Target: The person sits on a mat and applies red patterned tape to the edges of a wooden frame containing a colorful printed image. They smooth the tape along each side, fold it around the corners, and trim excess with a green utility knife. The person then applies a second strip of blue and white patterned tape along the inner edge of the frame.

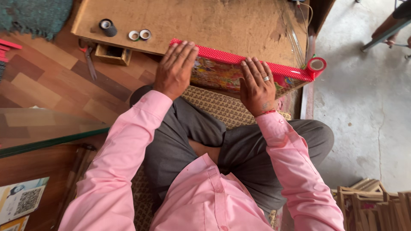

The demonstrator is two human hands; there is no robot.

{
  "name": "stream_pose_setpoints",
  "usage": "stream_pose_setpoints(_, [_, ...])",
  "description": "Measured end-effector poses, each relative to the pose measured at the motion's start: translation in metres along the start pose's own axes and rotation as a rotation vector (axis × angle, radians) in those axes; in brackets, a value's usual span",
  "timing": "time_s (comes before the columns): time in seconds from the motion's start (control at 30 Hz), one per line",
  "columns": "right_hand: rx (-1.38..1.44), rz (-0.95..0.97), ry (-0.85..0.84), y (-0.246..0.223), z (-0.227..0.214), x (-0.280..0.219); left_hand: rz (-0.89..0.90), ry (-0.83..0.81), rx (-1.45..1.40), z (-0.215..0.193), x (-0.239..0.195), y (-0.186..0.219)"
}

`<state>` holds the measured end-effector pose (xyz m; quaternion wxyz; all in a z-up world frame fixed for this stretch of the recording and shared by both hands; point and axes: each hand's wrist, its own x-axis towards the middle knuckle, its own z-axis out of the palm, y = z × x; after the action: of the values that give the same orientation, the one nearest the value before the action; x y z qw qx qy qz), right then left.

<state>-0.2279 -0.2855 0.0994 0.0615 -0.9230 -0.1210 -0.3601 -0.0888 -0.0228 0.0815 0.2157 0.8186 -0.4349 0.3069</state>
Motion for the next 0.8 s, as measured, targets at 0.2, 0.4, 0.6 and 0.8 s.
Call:
stream_pose_setpoints(0.2, [-0.018,0.007,0.016,-0.003,0.003,-0.002,-0.028,0.003,0.017,-0.020,-0.009,-0.015])
stream_pose_setpoints(0.4, [-0.008,0.026,0.027,-0.002,0.004,0.002,-0.065,0.033,0.006,-0.012,-0.002,-0.020])
stream_pose_setpoints(0.6, [0.059,0.105,0.110,0.001,0.013,0.010,-0.067,0.021,-0.058,-0.003,0.016,-0.038])
stream_pose_setpoints(0.8, [0.159,0.236,-0.006,0.014,0.008,0.024,-0.205,-0.219,-0.219,-0.019,0.035,-0.046])
